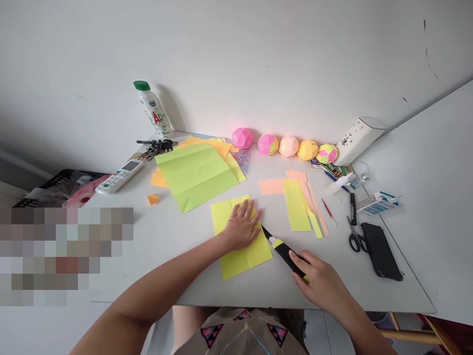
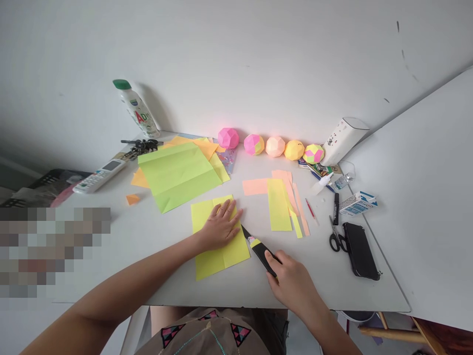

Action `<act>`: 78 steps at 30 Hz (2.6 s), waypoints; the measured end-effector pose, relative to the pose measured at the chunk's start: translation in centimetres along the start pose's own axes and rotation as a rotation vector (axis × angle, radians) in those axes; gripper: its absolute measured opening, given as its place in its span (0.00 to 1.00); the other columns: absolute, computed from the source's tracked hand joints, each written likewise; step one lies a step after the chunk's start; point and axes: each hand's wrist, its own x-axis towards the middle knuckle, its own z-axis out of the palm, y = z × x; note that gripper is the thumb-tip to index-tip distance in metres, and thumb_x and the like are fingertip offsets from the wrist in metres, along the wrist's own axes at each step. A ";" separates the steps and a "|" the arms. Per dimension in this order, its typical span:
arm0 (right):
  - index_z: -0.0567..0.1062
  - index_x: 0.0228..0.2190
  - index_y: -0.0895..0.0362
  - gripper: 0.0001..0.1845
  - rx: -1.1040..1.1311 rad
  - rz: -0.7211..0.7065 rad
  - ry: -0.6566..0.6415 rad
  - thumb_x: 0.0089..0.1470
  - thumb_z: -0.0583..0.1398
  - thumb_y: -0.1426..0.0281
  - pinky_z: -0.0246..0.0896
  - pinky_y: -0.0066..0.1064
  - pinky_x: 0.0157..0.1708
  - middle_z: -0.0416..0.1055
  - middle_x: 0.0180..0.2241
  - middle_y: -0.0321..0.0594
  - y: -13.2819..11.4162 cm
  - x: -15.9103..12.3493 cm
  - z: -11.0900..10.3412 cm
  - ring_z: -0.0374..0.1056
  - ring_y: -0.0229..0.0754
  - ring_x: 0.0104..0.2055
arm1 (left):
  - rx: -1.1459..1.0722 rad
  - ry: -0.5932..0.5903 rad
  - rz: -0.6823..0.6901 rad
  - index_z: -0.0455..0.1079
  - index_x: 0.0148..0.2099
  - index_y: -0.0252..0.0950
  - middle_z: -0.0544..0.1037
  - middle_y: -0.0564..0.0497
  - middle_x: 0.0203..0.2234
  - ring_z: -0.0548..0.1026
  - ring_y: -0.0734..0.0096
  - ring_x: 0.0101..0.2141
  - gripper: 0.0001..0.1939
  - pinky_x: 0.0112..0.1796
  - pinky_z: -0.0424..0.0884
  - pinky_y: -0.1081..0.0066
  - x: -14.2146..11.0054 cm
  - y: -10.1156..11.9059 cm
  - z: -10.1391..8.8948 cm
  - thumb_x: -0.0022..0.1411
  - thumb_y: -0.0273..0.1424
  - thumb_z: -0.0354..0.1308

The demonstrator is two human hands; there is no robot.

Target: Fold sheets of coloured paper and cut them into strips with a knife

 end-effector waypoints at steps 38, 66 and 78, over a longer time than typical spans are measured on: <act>0.71 0.53 0.58 0.23 -0.008 0.073 -0.041 0.56 0.53 0.70 0.66 0.31 0.27 0.73 0.38 0.46 -0.4 5.4 -0.3 0.71 0.43 0.33 | 0.027 -0.004 0.027 0.53 0.66 0.30 0.50 0.41 0.66 0.45 0.54 0.65 0.35 0.62 0.42 0.58 0.6 -2.5 -0.1 0.68 0.49 0.36; 0.70 0.54 0.55 0.24 -0.056 0.092 -0.037 0.56 0.53 0.70 0.63 0.29 0.27 0.72 0.37 0.45 -0.4 8.1 -0.1 0.70 0.42 0.33 | -0.060 0.029 0.024 0.60 0.60 0.31 0.51 0.39 0.66 0.47 0.54 0.65 0.37 0.61 0.47 0.57 1.0 -3.5 -0.4 0.61 0.55 0.45; 0.70 0.54 0.55 0.23 -0.068 0.116 -0.040 0.57 0.55 0.70 0.63 0.29 0.27 0.72 0.37 0.44 -0.5 9.3 0.1 0.71 0.43 0.34 | -0.068 0.046 0.033 0.59 0.60 0.31 0.50 0.39 0.66 0.48 0.53 0.65 0.37 0.61 0.47 0.57 1.0 -3.5 -0.2 0.61 0.55 0.46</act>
